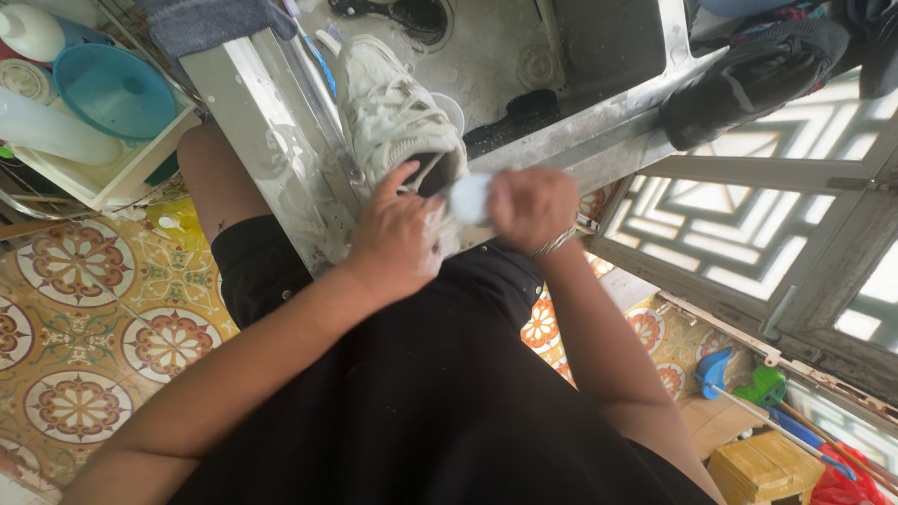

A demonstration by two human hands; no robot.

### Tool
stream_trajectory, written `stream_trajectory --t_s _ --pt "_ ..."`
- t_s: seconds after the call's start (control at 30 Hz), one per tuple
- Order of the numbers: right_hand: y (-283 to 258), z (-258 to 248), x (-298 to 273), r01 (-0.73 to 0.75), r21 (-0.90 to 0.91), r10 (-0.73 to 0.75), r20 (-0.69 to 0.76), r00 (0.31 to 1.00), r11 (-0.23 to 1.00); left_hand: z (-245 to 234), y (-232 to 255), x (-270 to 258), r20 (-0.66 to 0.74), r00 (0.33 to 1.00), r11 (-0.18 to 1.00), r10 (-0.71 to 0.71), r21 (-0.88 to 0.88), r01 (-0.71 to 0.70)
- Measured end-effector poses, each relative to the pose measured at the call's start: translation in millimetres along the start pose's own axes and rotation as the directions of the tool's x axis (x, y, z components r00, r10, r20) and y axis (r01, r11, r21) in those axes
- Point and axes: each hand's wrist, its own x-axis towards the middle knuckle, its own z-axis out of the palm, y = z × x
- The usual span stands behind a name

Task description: The person scrubs a white sneaker with a brush and soapy water in a sink, then rinses it thoroughly with a handheld sprayer. The person rotates the shoe to clean multiple surfaces and rinses the interior and exterior.

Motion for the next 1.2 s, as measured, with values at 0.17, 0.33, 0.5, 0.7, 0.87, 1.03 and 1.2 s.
stream_trajectory --t_s 0.17,0.33,0.5,0.7,0.87,1.03,1.2 --pt "-2 6 -13 -0.062 0.038 0.062 -0.015 0.998 0.997 6 -1 -8 -0.036 0.999 0.998 -0.004 -0.063 0.001" --pt "0 1 -8 -0.049 -0.026 0.051 0.054 0.997 0.998 -1 -4 -1 -0.014 1.0 0.999 -0.002 -0.036 0.002" --pt "-11 0 -4 -0.099 -0.047 0.098 -0.026 0.995 0.994 -4 -7 -2 0.092 0.993 0.979 -0.074 -0.184 0.09" --pt "-16 4 11 0.057 0.082 -0.055 -0.029 0.998 0.995 -1 -12 -4 -0.025 1.0 0.992 0.008 -0.125 -0.011" --pt "-8 12 7 -0.167 -0.062 0.166 -0.028 0.986 0.984 -4 -18 -9 -0.026 1.0 0.987 0.007 -0.163 -0.011" --pt "-3 22 5 0.053 -0.016 -0.054 -0.112 0.992 0.998 0 -20 -14 -0.019 0.999 0.996 0.03 -0.088 -0.031" --pt "-1 24 16 -0.133 -0.239 0.108 -0.114 0.988 0.962 -3 -29 -11 -0.021 1.0 0.986 -0.014 -0.165 0.011"
